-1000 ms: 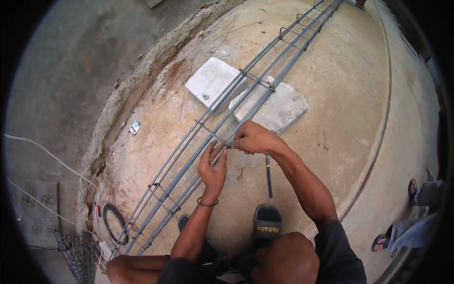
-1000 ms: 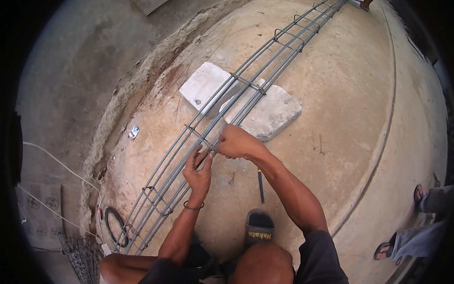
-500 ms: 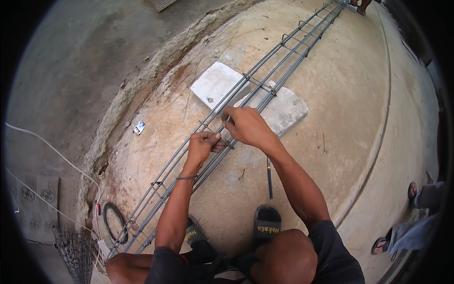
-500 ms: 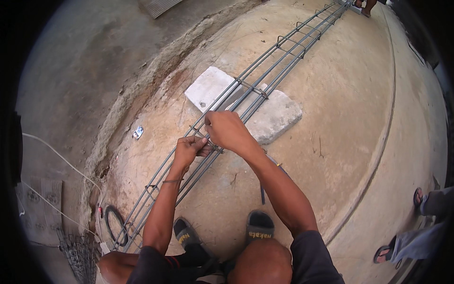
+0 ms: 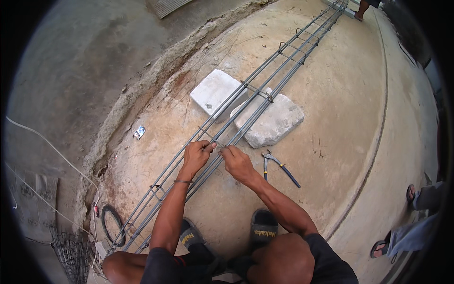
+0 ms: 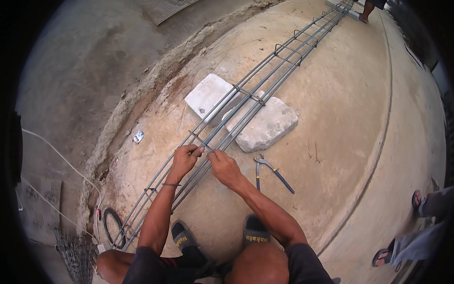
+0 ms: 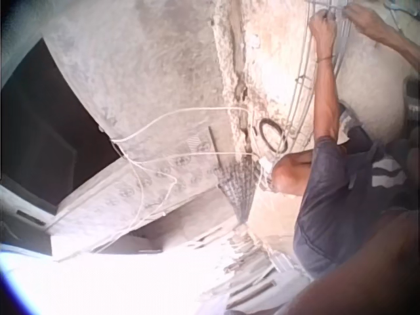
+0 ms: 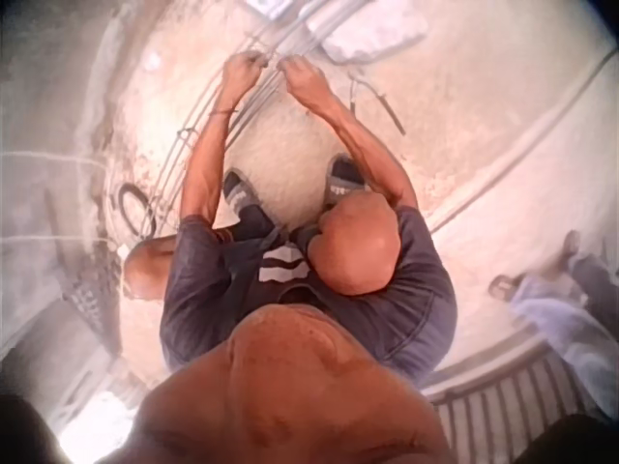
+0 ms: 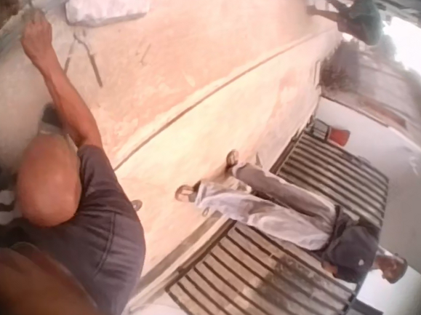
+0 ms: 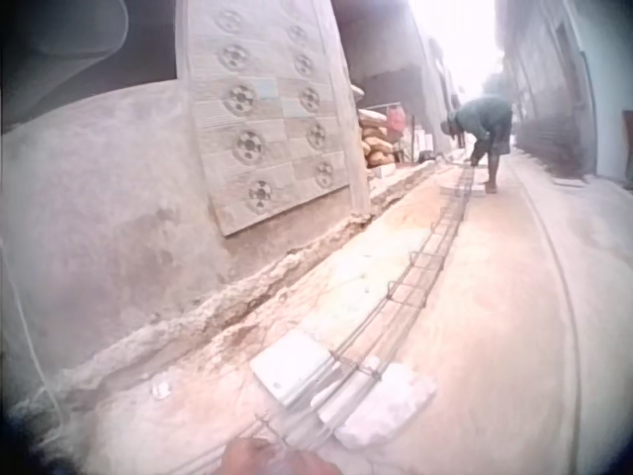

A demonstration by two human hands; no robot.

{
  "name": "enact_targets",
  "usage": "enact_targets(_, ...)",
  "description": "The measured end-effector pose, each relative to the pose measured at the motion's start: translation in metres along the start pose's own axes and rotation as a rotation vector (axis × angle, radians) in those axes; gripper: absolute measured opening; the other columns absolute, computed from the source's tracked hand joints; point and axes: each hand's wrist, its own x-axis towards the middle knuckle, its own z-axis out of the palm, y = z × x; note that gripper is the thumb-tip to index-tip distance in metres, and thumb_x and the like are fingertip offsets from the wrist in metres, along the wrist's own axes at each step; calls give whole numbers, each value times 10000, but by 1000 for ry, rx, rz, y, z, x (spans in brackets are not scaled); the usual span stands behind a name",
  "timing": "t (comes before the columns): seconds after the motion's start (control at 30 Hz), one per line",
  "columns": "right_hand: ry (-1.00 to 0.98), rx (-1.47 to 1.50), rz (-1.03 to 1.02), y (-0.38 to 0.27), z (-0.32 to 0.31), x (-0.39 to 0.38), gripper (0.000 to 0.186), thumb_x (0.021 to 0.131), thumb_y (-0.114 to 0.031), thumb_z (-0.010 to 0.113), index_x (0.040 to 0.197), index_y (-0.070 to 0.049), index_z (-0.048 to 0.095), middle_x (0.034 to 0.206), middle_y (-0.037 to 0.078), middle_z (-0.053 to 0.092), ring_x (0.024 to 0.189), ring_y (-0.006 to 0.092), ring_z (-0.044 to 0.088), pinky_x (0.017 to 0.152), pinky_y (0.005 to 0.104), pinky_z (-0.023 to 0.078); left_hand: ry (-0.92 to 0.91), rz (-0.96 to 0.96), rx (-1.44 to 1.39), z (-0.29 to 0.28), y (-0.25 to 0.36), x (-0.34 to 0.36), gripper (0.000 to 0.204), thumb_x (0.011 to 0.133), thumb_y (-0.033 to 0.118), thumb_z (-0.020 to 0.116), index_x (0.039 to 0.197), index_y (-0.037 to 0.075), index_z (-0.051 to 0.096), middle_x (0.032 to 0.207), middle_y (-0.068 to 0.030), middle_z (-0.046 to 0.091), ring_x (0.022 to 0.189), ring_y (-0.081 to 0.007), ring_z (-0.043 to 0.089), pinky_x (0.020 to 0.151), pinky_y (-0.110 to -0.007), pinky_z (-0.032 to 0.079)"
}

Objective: The person constructs a rebar cage by wrapping wire around the steel bars and twisting the wire tight using pliers and by hand.

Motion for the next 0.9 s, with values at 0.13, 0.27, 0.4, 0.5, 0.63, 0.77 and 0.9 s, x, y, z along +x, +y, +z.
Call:
enact_targets(0.13, 120, 103, 148, -9, 2, 7, 67, 836, -49, 621, 876, 4, 622, 810, 127, 608, 735, 324, 635, 655, 393, 533, 247, 278, 220, 15, -3, -28, 286, 870, 152, 669, 653, -16, 590, 603, -159, 567, 539, -318, 542, 523, -413, 404)
enact_targets(0.27, -81, 186, 442, 8, -14, 38, 86, 790, -65, 692, 797, 18, 669, 746, 189, 649, 711, 360, 651, 649, 426, 510, 369, 475, 365, 48, 9, -49, 174, 826, 66, 659, 680, 14, 579, 597, -165, 538, 577, -340, 560, 531, -435, 431)
enact_targets(0.4, -437, 71, 202, 21, -18, 71, 116, 720, -82, 744, 779, 8, 700, 723, 208, 664, 705, 360, 668, 652, 433, 502, 338, 400, 490, 83, 25, -50, 53, 773, 32, 612, 746, -4, 585, 644, -181, 568, 610, -337, 580, 542, -416, 477)
enact_targets(0.5, -737, -68, -23, 25, -21, 105, 131, 711, -95, 741, 788, 5, 706, 742, 210, 668, 703, 366, 665, 656, 430, 504, 289, 270, 496, 96, 58, -36, 42, 746, 20, 591, 741, -14, 615, 679, -196, 607, 638, -337, 623, 546, -423, 495)
enact_targets(0.63, -1110, -78, -132, 27, -10, 150, 148, 720, -94, 723, 818, 15, 700, 812, 247, 669, 773, 408, 657, 701, 455, 516, 354, 85, 362, 84, 73, -8, 114, 785, 37, 585, 729, -13, 672, 727, -239, 662, 644, -362, 675, 540, -446, 512)
enact_targets(0.77, -748, -3, -11, 46, -35, 169, 198, 784, -178, 714, 906, -22, 726, 842, 191, 704, 736, 346, 680, 639, 388, 534, 96, 174, 432, 54, 72, 41, 146, 737, 125, 653, 716, -20, 659, 704, -223, 659, 673, -374, 670, 607, -462, 520)
enact_targets(0.9, -497, 385, 630, 51, -107, 163, 374, 905, -343, 660, 970, 23, 697, 768, 76, 694, 669, 126, 649, 565, 296, 514, -201, 62, 387, 9, 52, 73, 228, 677, 236, 721, 684, 10, 697, 721, -180, 690, 708, -311, 688, 666, -401, 539)
